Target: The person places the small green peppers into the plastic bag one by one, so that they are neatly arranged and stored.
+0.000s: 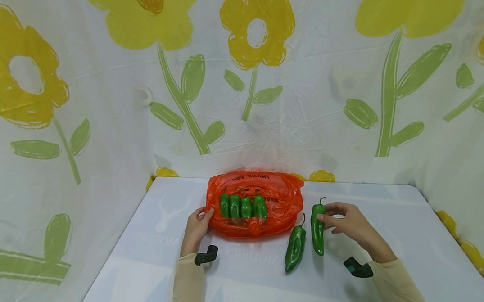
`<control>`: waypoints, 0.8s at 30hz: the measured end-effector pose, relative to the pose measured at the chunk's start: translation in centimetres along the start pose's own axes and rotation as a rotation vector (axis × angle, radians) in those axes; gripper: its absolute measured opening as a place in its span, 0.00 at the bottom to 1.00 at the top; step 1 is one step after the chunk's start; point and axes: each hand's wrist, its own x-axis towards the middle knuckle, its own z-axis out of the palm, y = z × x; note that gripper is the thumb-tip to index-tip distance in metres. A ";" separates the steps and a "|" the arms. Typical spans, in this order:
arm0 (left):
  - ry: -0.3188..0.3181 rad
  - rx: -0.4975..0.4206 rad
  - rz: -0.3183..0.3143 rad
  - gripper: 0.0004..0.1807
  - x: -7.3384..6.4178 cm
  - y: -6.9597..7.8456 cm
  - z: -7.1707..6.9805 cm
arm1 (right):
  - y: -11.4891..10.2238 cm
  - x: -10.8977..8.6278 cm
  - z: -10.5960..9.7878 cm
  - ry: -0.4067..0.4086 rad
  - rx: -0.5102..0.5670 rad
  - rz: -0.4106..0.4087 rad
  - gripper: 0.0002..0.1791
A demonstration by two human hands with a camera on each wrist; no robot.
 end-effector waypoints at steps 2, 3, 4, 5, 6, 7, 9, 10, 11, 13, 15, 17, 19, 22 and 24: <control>-0.001 -0.002 -0.003 0.37 0.0 0.0 -0.1 | -0.3 0.2 0.0 0.001 0.001 -0.001 0.35; -0.001 -0.001 -0.003 0.37 0.0 0.0 -0.1 | -0.4 0.3 0.0 0.001 0.000 -0.003 0.35; -0.001 0.001 -0.002 0.37 -0.1 0.0 -0.1 | -0.5 0.3 -0.1 0.003 -0.001 -0.006 0.35; 0.000 0.001 -0.001 0.36 -0.1 0.0 -0.1 | -0.7 0.4 -0.1 0.004 -0.002 -0.008 0.35; 0.002 0.001 0.000 0.36 0.0 0.0 -0.1 | -0.8 0.5 -0.1 0.006 -0.003 -0.010 0.35; 0.003 0.001 0.001 0.36 0.0 0.0 -0.1 | -1.0 0.6 -0.1 0.008 -0.004 -0.013 0.35; 0.005 0.001 0.000 0.36 0.1 -0.1 0.0 | -1.3 0.7 -0.2 0.012 -0.007 -0.019 0.35; 0.005 0.003 -0.001 0.36 0.1 -0.1 0.0 | -1.4 0.8 -0.2 0.014 -0.006 -0.021 0.35; 0.004 0.003 -0.003 0.37 0.1 -0.1 0.1 | -1.5 0.9 -0.2 0.014 -0.006 -0.023 0.35; 0.003 0.000 -0.011 0.37 0.2 -0.2 0.1 | -1.6 1.1 -0.3 0.016 -0.005 -0.030 0.35; 0.001 0.000 -0.017 0.37 0.1 -0.2 0.1 | -1.8 1.3 -0.4 0.016 -0.003 -0.041 0.34; 0.000 -0.004 -0.018 0.37 0.1 -0.2 0.1 | -2.1 1.5 -0.5 0.018 -0.006 -0.051 0.33; 0.002 -0.004 -0.016 0.37 0.1 -0.2 0.1 | -2.3 1.6 -0.6 0.019 -0.009 -0.063 0.33; 0.002 -0.006 -0.013 0.36 0.1 -0.2 0.1 | -2.8 1.9 -0.6 0.019 -0.012 -0.075 0.34; 0.003 -0.007 -0.015 0.36 0.2 -0.3 0.0 | -3.1 2.1 -0.6 0.020 -0.009 -0.076 0.34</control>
